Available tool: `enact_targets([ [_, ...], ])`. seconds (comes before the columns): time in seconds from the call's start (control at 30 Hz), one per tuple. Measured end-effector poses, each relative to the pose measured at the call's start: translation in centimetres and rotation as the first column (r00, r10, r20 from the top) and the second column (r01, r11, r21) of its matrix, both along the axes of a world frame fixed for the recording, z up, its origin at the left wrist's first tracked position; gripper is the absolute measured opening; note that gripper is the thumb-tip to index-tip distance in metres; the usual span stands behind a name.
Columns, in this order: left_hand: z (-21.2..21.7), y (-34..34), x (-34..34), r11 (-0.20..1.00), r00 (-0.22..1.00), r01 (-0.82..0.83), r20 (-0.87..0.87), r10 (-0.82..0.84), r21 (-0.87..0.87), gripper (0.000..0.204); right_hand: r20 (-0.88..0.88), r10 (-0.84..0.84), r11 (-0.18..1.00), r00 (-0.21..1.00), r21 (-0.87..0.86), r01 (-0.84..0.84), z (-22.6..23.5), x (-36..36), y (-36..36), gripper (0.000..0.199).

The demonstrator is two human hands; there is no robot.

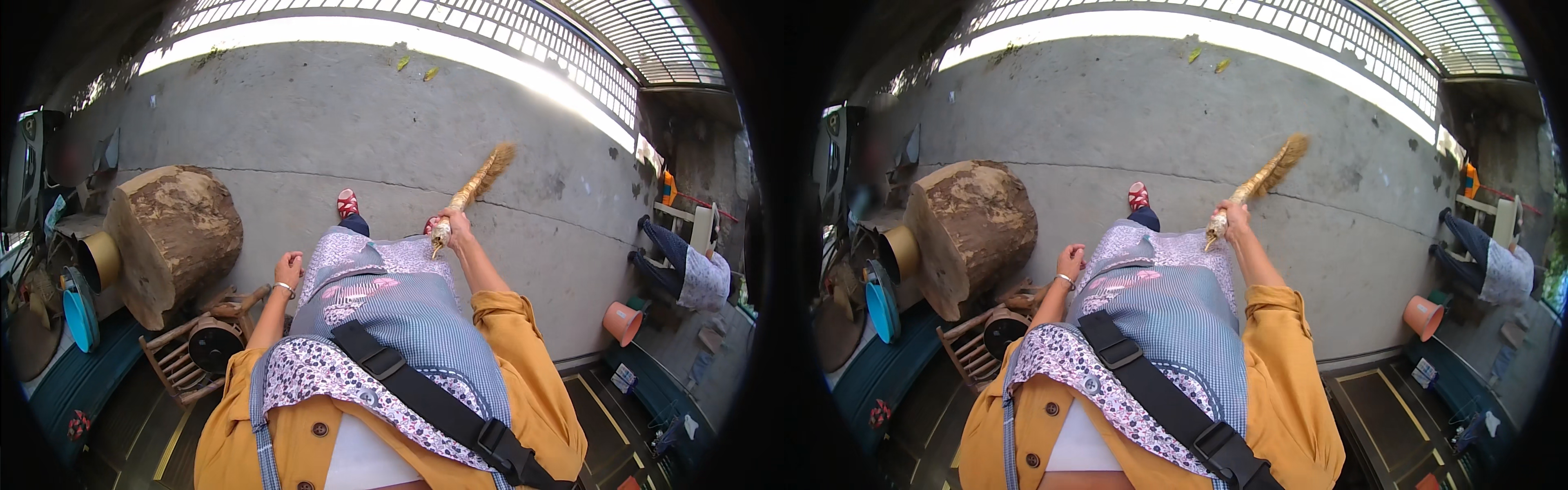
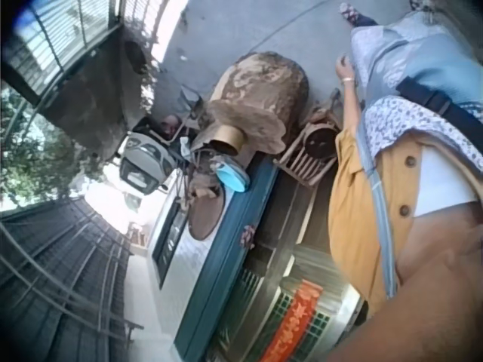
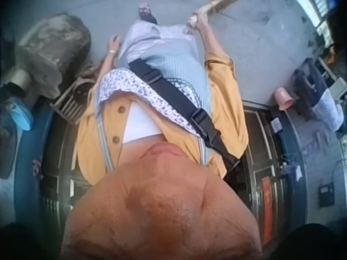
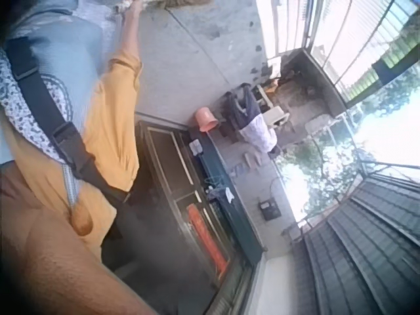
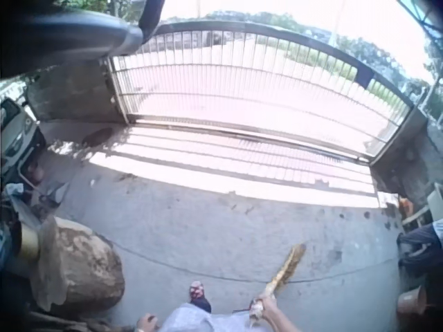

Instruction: The person sweeps a concrete floor area with a traditional straw broom, moving debris toward a dustpan. They sweep near a parked white car, along a wall, and under a metal grate, then gather the swept material into a dustpan.

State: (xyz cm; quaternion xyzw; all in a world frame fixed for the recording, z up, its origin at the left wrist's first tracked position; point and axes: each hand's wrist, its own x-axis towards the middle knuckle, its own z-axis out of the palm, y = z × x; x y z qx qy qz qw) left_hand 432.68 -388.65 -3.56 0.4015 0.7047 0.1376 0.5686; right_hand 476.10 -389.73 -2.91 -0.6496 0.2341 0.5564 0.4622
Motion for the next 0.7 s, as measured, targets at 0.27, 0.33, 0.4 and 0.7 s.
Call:
enact_targets([
  [0.27, -1.2, 1.8, -10.9, 0.987, 0.991, 0.010, -0.127, -0.031, -0.162, 0.015, -0.105, 0.220, 0.944, 0.970, 0.273, -0.185, 3.4, -15.3, 12.8, 0.063],
  [0.33, -1.2, 3.2, -11.4, 0.982, 0.986, 0.061, -0.143, -0.088, -0.181, 0.015, -0.166, 0.233, 0.912, 0.958, 0.379, -0.156, 3.4, -14.0, 14.3, 0.056],
  [0.4, -1.0, 5.4, -10.5, 0.986, 0.991, 0.071, -0.106, -0.087, -0.148, 0.015, -0.196, 0.270, 0.859, 0.943, 0.492, -0.143, 3.6, -12.2, 14.3, 0.048],
  [0.7, -0.1, 10.4, -4.4, 0.985, 0.985, 0.172, -0.026, -0.172, -0.020, 0.016, -0.208, 0.281, 0.929, 0.937, 0.304, -0.211, 8.1, -14.8, 11.0, 0.054],
])
